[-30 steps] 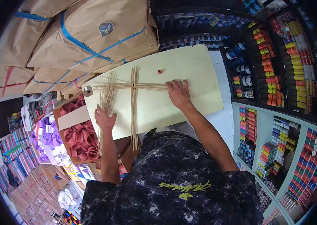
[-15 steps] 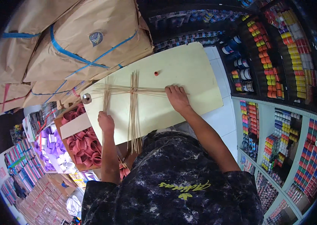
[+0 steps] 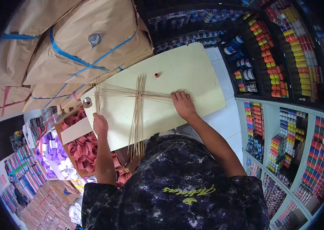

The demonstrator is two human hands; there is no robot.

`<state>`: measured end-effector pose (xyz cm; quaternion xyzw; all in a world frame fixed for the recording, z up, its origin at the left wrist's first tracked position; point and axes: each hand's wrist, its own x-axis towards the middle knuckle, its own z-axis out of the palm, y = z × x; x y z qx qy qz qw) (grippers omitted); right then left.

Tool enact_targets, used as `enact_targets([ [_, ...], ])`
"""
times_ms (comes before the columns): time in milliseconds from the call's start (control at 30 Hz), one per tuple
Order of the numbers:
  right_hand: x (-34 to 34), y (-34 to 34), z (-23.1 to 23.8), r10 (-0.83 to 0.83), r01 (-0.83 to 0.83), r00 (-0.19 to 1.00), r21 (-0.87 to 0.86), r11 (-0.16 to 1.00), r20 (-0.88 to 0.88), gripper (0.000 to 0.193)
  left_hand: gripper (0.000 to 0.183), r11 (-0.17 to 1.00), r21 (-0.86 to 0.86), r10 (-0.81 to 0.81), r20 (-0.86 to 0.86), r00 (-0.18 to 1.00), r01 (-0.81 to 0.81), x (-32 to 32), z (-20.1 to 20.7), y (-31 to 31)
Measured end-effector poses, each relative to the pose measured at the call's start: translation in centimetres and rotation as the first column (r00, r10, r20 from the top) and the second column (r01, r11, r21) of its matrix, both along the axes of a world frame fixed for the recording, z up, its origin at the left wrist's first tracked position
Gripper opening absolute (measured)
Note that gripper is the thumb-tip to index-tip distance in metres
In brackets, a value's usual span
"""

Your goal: Assembling the structural frame of a kite using bamboo sticks and thin string.

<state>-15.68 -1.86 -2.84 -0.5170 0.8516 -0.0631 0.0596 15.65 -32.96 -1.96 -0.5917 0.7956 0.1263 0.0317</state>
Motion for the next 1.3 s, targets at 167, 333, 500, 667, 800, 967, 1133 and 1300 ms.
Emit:
enact_targets([
  [167, 0.1, 0.9, 0.1, 0.010, -0.015, 0.997, 0.065, 0.998, 0.078, 0.033, 0.026, 0.996, -0.057, -0.070, 0.003, 0.998, 0.070, 1.1, 0.5, -1.3],
  [333, 1.0, 3.9, -0.2, -0.010, 0.009, 0.998, 0.024, 1.000, 0.062, 0.030, 0.025, 0.989, -0.073, -0.132, -0.051, 0.990, 0.129, 3.0, 0.5, -2.2],
  [500, 1.8, 4.8, 0.9, -0.049, 0.043, 0.989, 0.045, 0.998, 0.138, 0.041, 0.022, 0.990, -0.109, -0.102, -0.102, 0.990, 0.091, 4.9, 0.2, -2.2],
  [667, 3.0, 3.4, 3.1, -0.062, 0.063, 0.998, -0.164, 0.984, 0.012, 0.054, 0.023, 0.990, -0.138, -0.054, -0.081, 0.995, 0.042, 5.7, -0.1, -2.0],
  [800, 3.4, 2.5, 1.8, -0.011, 0.031, 0.992, -0.159, 0.987, 0.124, 0.050, 0.023, 0.997, -0.068, -0.045, -0.119, 0.992, 0.037, 5.0, 0.6, -1.8],
  [967, 3.7, 2.3, -0.1, 0.074, -0.054, 0.982, -0.115, 0.992, 0.173, 0.029, 0.023, 0.997, -0.074, -0.042, -0.121, 0.992, 0.033, 4.7, 0.4, -1.5],
  [1133, 5.2, 1.9, 0.0, -0.007, 0.011, 0.995, -0.043, 0.999, 0.095, 0.029, 0.023, 0.997, -0.073, -0.022, -0.171, 0.985, 0.010, 5.2, -0.4, -1.5],
  [1300, 5.4, 1.1, 0.5, -0.116, 0.115, 0.991, 0.014, 0.993, 0.061, 0.028, 0.023, 0.992, -0.124, -0.005, -0.172, 0.985, -0.017, 5.5, -0.3, -1.2],
])
